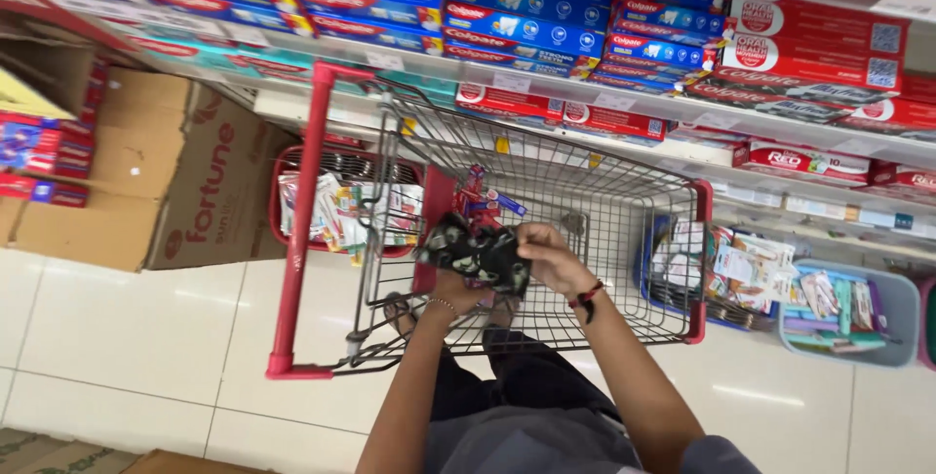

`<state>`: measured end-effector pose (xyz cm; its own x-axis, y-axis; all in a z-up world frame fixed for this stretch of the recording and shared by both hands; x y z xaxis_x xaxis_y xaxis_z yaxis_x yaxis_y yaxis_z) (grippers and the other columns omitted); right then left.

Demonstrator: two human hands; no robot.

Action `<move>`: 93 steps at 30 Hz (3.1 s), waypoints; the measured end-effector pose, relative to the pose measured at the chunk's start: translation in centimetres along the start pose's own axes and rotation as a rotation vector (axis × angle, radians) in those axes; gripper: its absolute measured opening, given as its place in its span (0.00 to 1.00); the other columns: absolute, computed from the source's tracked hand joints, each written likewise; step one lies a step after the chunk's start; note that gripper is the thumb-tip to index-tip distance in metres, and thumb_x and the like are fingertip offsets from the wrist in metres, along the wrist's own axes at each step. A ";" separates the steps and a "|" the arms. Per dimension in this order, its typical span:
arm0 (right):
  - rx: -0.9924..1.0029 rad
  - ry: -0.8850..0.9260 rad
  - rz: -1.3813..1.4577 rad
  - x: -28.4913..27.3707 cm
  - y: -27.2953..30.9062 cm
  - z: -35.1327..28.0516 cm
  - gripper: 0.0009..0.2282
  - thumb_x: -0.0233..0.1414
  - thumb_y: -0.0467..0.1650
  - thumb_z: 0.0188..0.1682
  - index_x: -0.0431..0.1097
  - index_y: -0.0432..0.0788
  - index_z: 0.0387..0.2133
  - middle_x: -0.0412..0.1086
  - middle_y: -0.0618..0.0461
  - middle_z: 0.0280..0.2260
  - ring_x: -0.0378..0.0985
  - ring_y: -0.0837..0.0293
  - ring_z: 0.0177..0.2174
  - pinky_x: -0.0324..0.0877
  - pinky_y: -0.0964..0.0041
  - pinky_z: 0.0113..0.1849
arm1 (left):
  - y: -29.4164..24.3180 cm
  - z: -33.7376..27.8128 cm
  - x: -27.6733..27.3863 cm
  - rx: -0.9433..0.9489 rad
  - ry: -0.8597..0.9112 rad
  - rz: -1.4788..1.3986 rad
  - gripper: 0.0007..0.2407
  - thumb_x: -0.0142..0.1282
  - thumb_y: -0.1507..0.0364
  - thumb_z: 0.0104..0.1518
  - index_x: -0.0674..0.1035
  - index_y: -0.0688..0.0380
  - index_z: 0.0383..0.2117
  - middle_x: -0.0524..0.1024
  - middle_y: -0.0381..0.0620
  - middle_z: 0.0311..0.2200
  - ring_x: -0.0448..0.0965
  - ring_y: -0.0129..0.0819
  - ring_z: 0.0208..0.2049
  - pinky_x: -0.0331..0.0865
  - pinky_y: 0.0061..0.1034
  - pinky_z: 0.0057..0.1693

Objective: Picking various boxes of toothpaste from a store shelf and placing them into a shopping cart.

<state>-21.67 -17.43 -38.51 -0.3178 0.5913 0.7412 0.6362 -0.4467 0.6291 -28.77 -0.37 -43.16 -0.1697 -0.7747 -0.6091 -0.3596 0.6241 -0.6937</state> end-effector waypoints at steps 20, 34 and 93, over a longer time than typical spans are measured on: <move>-0.799 -0.282 -1.230 19.7 14.9 4.3 0.34 0.71 0.32 0.34 0.59 0.43 0.52 0.62 0.48 0.50 0.65 0.52 0.53 0.63 0.54 0.55 | -18.3 -3.3 -31.0 0.713 -0.486 -0.632 0.27 0.55 0.79 0.55 0.60 0.62 0.63 0.67 0.48 0.53 0.66 0.34 0.55 0.62 0.27 0.61; -1.552 -0.483 -1.092 34.9 38.2 5.0 0.14 0.51 0.16 0.44 0.62 0.37 0.42 0.62 0.49 0.42 0.67 0.56 0.45 0.66 0.65 0.50 | -41.7 -3.2 -42.3 0.940 -1.031 0.156 0.15 0.51 0.66 0.62 0.76 0.59 0.52 0.73 0.53 0.54 0.68 0.51 0.59 0.56 0.47 0.66; -0.060 -0.986 -2.040 27.5 43.8 23.7 0.31 0.42 0.39 0.54 0.41 0.52 0.71 0.36 0.36 0.70 0.45 0.29 0.66 0.49 0.40 0.63 | -43.7 16.2 -45.3 0.826 -0.716 0.493 0.28 0.49 0.61 0.55 0.63 0.54 0.65 0.57 0.47 0.68 0.47 0.48 0.70 0.28 0.55 0.72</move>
<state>14.15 -4.81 3.89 0.0381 0.1720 -0.9844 0.0015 0.9851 0.1722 9.46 9.13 8.55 0.5194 -0.3654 -0.7725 0.3424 0.9172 -0.2036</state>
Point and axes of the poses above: each hand's wrist, its own z-axis towards the middle knuckle, its own x-axis out of the palm, y = z × x, the point moved 7 cm from there along z, towards the middle knuckle
